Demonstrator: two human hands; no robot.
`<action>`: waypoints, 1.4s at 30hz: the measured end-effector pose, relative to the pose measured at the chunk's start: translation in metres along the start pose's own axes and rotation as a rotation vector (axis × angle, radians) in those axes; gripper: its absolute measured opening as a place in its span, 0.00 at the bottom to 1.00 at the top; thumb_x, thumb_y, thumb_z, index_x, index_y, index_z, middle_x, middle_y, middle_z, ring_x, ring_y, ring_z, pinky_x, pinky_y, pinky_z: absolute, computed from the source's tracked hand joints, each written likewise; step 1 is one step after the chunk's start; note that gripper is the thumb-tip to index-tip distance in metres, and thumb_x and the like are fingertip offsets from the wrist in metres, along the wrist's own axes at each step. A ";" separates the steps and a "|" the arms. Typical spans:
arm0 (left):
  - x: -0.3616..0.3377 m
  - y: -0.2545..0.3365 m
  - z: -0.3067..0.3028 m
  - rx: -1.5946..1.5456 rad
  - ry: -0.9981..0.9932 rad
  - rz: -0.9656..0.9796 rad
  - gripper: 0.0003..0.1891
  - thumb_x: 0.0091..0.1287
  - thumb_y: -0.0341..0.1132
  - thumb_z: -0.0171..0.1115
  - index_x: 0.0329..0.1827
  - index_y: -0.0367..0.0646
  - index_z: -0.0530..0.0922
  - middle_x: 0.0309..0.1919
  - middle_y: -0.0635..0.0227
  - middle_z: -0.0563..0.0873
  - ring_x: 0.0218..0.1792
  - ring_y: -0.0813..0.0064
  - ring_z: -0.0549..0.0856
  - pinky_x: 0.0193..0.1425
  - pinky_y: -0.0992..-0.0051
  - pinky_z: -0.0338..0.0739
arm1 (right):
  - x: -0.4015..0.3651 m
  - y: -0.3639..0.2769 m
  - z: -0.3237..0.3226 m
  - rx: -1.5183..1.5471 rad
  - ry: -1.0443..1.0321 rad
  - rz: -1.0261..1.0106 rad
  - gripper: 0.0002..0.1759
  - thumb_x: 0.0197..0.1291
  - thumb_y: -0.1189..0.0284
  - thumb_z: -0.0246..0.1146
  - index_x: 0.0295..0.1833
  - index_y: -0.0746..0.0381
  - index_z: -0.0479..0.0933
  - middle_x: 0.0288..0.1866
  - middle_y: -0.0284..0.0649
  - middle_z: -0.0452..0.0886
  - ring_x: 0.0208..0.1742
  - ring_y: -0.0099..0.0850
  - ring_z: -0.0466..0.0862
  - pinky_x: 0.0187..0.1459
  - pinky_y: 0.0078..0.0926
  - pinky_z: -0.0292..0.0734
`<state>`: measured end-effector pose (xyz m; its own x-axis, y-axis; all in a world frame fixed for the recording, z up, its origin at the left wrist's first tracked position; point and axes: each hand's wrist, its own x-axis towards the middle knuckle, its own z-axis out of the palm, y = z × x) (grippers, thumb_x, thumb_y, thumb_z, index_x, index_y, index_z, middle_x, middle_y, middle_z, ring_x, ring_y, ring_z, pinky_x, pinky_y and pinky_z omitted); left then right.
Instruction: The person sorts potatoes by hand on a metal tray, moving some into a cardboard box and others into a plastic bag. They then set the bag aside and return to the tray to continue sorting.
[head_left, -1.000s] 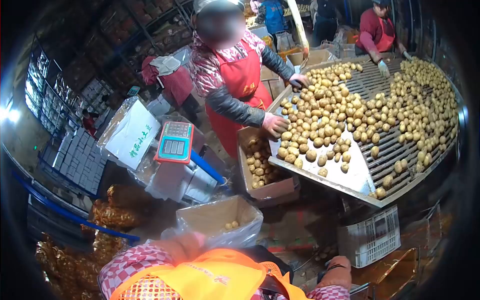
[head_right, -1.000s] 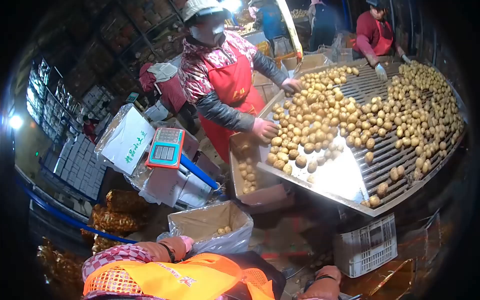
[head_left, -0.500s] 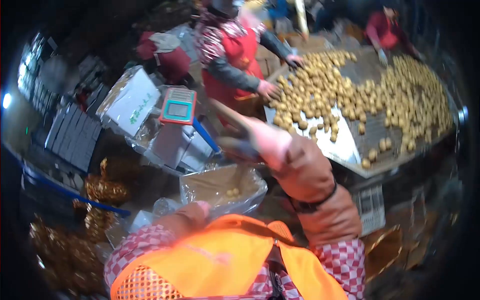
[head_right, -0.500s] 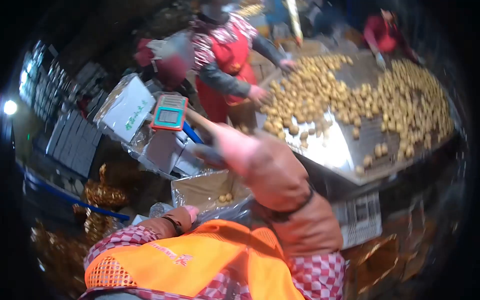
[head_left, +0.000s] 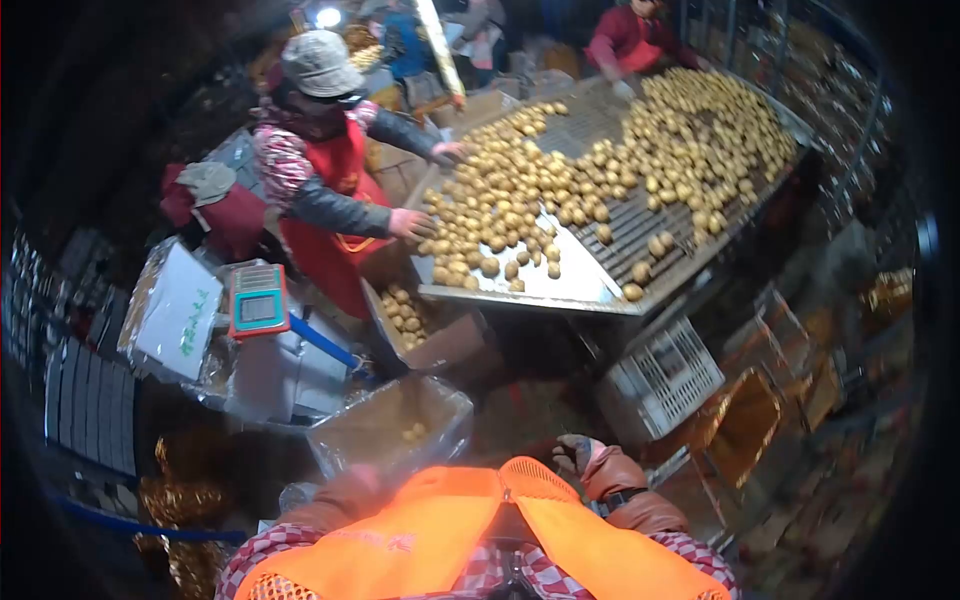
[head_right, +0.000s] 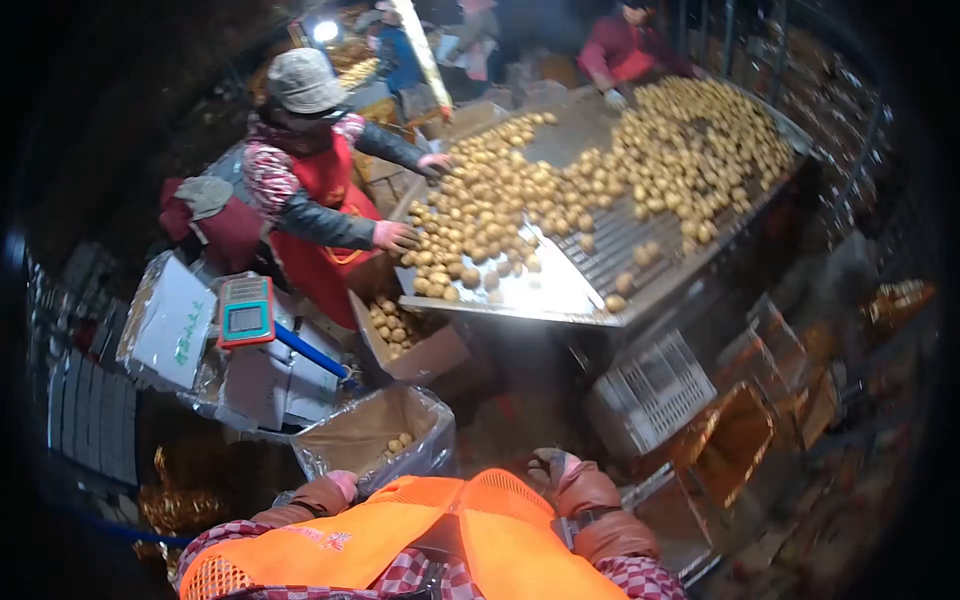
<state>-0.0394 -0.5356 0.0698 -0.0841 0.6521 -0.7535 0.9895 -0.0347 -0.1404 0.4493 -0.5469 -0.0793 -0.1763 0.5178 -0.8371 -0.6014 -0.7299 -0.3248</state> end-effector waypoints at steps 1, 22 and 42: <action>0.002 -0.005 -0.005 -0.031 0.013 0.021 0.16 0.64 0.38 0.59 0.52 0.48 0.87 0.55 0.51 0.86 0.60 0.51 0.83 0.64 0.57 0.77 | -0.008 0.005 -0.020 0.006 0.014 0.015 0.13 0.65 0.64 0.69 0.51 0.58 0.81 0.42 0.42 0.86 0.42 0.35 0.87 0.37 0.28 0.86; -0.033 0.187 -0.170 0.366 0.434 1.083 0.16 0.49 0.39 0.74 0.43 0.52 0.87 0.31 0.67 0.85 0.39 0.62 0.84 0.48 0.63 0.76 | -0.162 -0.017 -0.069 -0.272 0.023 -0.382 0.21 0.64 0.55 0.69 0.54 0.57 0.78 0.47 0.39 0.83 0.47 0.34 0.82 0.47 0.39 0.77; -0.022 0.373 -0.170 0.327 0.640 1.260 0.12 0.55 0.41 0.72 0.40 0.49 0.86 0.32 0.62 0.86 0.41 0.57 0.85 0.47 0.61 0.78 | -0.065 -0.039 -0.048 0.635 -0.666 -0.964 0.32 0.67 0.55 0.65 0.68 0.64 0.70 0.59 0.50 0.79 0.57 0.44 0.81 0.59 0.46 0.76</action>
<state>0.3515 -0.4346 0.1431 0.9574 0.2754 -0.0865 0.2870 -0.9404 0.1824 0.5214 -0.5736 -0.0335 0.2871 0.9570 0.0426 -0.9243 0.2884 -0.2500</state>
